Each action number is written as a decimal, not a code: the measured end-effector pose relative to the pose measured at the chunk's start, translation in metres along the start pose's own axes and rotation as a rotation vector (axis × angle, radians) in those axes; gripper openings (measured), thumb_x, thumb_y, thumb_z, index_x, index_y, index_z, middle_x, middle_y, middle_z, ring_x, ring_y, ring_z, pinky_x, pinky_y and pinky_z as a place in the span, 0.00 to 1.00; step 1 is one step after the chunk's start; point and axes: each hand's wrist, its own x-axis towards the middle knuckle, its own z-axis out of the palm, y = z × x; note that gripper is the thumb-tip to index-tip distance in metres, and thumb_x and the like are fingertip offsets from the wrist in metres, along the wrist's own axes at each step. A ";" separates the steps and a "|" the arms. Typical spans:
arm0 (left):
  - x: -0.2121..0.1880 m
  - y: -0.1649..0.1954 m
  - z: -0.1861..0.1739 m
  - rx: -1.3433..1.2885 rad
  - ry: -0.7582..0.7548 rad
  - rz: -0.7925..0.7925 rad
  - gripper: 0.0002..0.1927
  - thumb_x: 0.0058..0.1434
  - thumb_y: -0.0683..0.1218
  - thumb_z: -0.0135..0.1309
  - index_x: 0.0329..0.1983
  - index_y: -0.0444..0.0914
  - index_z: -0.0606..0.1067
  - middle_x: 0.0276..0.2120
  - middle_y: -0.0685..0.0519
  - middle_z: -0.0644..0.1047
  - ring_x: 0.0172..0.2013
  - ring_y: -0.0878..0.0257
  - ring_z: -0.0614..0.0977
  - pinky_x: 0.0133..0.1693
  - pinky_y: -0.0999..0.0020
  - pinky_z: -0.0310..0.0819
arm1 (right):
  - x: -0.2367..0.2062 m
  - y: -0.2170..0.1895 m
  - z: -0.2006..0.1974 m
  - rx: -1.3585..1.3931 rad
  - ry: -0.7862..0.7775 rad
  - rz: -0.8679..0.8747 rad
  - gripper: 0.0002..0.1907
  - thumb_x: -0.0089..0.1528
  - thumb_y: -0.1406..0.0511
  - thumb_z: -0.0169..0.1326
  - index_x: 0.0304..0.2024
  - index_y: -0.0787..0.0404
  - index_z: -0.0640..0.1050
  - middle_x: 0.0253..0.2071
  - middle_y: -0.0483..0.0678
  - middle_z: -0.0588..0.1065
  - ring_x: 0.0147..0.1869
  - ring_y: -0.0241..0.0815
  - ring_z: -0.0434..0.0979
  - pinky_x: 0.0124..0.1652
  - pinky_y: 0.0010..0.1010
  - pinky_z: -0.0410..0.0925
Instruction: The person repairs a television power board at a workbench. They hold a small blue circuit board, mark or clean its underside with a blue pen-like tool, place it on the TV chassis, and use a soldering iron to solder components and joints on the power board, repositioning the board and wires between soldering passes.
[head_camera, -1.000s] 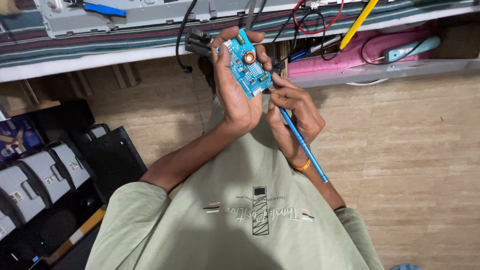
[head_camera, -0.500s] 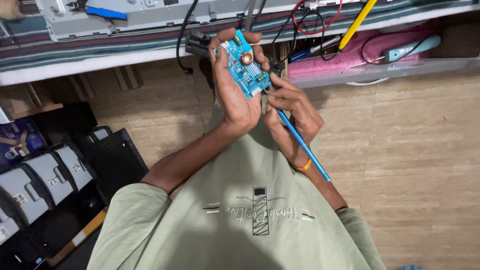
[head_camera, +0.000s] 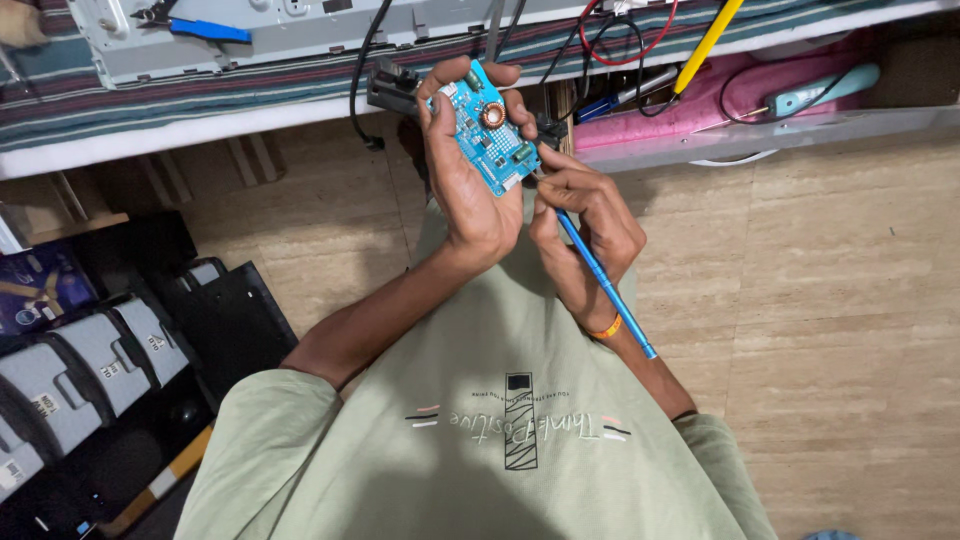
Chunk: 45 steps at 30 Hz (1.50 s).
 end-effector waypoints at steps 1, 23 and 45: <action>0.000 0.000 0.000 0.001 0.005 -0.002 0.14 0.81 0.53 0.38 0.60 0.40 0.65 0.47 0.44 0.74 0.42 0.59 0.75 0.45 0.62 0.74 | 0.000 0.000 0.000 0.002 0.004 0.009 0.06 0.63 0.78 0.58 0.40 0.68 0.75 0.46 0.57 0.78 0.64 0.56 0.81 0.61 0.41 0.75; -0.002 -0.002 0.003 0.020 -0.017 0.029 0.15 0.82 0.54 0.39 0.58 0.39 0.64 0.47 0.44 0.74 0.39 0.61 0.75 0.43 0.64 0.74 | -0.003 0.000 -0.001 0.005 0.023 -0.010 0.06 0.64 0.78 0.58 0.41 0.69 0.75 0.48 0.58 0.78 0.64 0.57 0.80 0.56 0.38 0.75; -0.002 -0.003 0.002 0.023 0.017 0.011 0.15 0.80 0.54 0.38 0.60 0.39 0.64 0.47 0.45 0.74 0.42 0.60 0.75 0.46 0.62 0.74 | -0.002 0.001 -0.002 -0.012 -0.010 -0.035 0.05 0.64 0.77 0.59 0.40 0.69 0.75 0.46 0.56 0.77 0.64 0.56 0.80 0.59 0.41 0.75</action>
